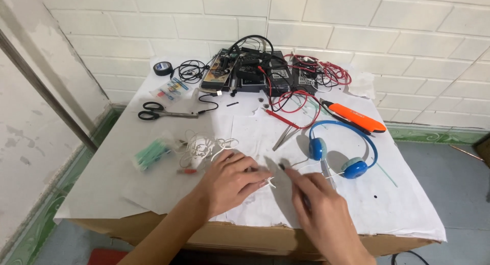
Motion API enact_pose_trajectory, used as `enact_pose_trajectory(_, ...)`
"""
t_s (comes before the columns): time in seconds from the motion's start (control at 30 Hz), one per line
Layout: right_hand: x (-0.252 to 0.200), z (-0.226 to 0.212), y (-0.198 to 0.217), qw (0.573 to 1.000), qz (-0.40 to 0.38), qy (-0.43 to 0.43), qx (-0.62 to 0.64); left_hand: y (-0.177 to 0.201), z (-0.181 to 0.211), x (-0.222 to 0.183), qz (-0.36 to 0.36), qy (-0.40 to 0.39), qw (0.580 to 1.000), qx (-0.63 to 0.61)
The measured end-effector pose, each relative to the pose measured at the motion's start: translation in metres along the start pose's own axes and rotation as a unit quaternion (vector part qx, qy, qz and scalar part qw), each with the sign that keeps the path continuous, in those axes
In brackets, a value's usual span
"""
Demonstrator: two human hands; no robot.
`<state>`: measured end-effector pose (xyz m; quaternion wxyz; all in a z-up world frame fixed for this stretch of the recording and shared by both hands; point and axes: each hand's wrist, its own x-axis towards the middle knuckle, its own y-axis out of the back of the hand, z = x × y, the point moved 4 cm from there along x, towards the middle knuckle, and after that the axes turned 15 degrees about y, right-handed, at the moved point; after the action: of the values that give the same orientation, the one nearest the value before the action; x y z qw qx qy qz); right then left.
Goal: Assembling and wiring electronic components onto a pair of headphones using hand tools.
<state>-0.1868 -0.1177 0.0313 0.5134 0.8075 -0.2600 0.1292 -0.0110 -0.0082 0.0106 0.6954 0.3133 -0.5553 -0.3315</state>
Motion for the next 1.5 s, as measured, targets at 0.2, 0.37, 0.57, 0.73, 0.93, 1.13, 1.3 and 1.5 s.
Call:
enact_pose_trajectory(0.2,-0.012,0.016,-0.024,0.995,-0.058,0.006,-0.082,0.01,0.011,-0.002,-0.001,0.003,0.999,-0.035)
enact_pose_trajectory(0.37,-0.011,0.02,-0.025,0.989,-0.08,-0.011,-0.128,-0.01,0.019,0.005,-0.005,0.09,0.996,0.024)
enact_pose_trajectory(0.57,-0.02,0.048,-0.01,0.968,-0.069,-0.115,-0.213,-0.017,0.014,0.01,-0.058,0.208,0.974,-0.061)
enact_pose_trajectory(0.73,-0.021,0.018,-0.019,0.985,-0.022,-0.095,-0.143,-0.017,0.011,0.011,-0.122,0.277,0.948,-0.103)
enact_pose_trajectory(0.93,-0.017,0.01,-0.033,0.972,-0.098,-0.046,-0.208,-0.018,0.006,0.006,-0.05,0.224,0.964,-0.135)
enact_pose_trajectory(1.13,-0.018,-0.007,-0.04,0.977,0.033,0.021,-0.21,-0.028,0.002,0.007,-0.108,0.257,0.955,-0.101)
enact_pose_trajectory(1.3,-0.017,-0.011,-0.046,0.962,-0.012,0.01,-0.271,-0.014,0.005,0.0,-0.086,0.17,0.974,-0.125)
enact_pose_trajectory(1.5,-0.02,-0.003,-0.027,0.959,-0.078,-0.143,-0.23,-0.001,0.004,-0.025,-0.113,0.074,0.99,-0.045)
